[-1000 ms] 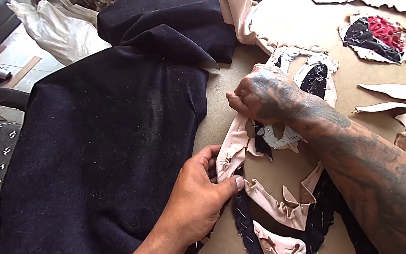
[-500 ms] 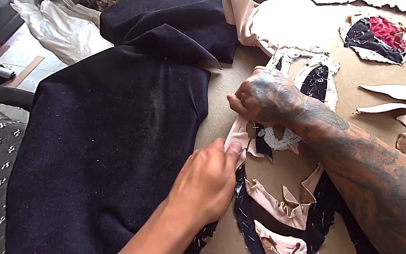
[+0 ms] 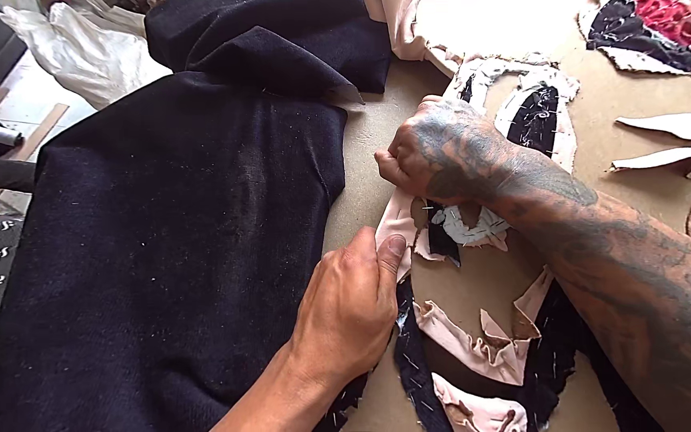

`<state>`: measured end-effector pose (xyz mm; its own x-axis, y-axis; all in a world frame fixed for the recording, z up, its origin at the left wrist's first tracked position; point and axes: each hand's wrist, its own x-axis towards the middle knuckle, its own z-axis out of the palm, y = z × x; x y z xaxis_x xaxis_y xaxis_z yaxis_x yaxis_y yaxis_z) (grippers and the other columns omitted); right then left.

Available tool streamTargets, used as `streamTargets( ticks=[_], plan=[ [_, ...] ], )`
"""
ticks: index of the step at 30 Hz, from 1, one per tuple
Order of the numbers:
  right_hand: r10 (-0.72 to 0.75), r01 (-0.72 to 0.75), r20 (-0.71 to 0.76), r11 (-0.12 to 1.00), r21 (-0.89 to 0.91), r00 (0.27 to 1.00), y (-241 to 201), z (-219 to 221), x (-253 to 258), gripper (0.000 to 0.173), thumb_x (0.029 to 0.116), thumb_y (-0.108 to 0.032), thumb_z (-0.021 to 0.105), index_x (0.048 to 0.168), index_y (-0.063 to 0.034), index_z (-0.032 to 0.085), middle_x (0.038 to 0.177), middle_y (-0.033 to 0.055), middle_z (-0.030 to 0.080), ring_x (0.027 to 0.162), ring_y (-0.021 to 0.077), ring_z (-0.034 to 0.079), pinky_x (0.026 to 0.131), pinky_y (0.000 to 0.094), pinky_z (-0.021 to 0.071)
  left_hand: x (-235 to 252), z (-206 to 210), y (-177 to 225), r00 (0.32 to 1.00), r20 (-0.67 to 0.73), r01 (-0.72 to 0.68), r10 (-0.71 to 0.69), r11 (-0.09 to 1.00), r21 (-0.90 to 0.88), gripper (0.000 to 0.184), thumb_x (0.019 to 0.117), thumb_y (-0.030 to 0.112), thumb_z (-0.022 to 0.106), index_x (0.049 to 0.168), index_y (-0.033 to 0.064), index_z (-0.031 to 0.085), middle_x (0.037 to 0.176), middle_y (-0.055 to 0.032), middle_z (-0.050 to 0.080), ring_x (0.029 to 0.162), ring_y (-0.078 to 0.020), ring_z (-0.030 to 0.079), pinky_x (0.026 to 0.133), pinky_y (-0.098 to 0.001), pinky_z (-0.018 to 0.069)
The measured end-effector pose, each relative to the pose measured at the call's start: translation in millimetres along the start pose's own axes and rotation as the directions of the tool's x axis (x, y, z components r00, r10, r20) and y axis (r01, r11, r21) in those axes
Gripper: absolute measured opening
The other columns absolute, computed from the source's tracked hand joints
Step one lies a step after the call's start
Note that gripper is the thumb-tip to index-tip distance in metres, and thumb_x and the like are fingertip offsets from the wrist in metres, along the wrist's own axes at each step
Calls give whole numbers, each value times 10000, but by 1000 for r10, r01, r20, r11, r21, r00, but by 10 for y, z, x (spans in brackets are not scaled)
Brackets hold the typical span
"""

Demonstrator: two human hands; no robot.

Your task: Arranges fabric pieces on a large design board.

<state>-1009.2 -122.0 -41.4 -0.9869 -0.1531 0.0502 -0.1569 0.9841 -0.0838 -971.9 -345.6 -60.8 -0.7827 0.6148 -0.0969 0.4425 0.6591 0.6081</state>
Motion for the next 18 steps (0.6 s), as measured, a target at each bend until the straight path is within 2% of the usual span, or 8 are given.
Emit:
streamTargets(
  ticks=[5, 10, 18],
  plan=[
    [-5, 4, -20, 1000, -2, 1000, 6, 16, 6, 525, 989, -431, 336, 548, -160, 422, 539, 45, 463, 606, 263, 559, 573, 468, 358, 6, 1, -10, 1000, 0, -3, 3, 1000, 0, 429, 1069, 542, 337, 857, 238, 555, 590, 101, 470, 514, -58, 511, 450, -285, 422],
    [-24, 24, -19, 1000, -5, 1000, 23, 8, 9, 516, 994, -423, 342, 547, -172, 405, 515, 28, 426, 571, 241, 526, 579, 453, 349, -1, 25, -19, 999, -30, -14, 15, 999, 37, 442, 1066, 552, 331, 853, 237, 555, 577, 106, 455, 503, -59, 500, 447, -283, 416],
    [-47, 48, -29, 999, 7, 998, 47, 32, -13, 534, 1003, -427, 338, 544, -166, 418, 518, 32, 444, 578, 242, 537, 591, 460, 363, -15, 44, -24, 998, -52, -29, 32, 998, 58, 435, 1067, 533, 335, 814, 245, 542, 557, 111, 427, 486, -52, 475, 433, -277, 391]
  ],
)
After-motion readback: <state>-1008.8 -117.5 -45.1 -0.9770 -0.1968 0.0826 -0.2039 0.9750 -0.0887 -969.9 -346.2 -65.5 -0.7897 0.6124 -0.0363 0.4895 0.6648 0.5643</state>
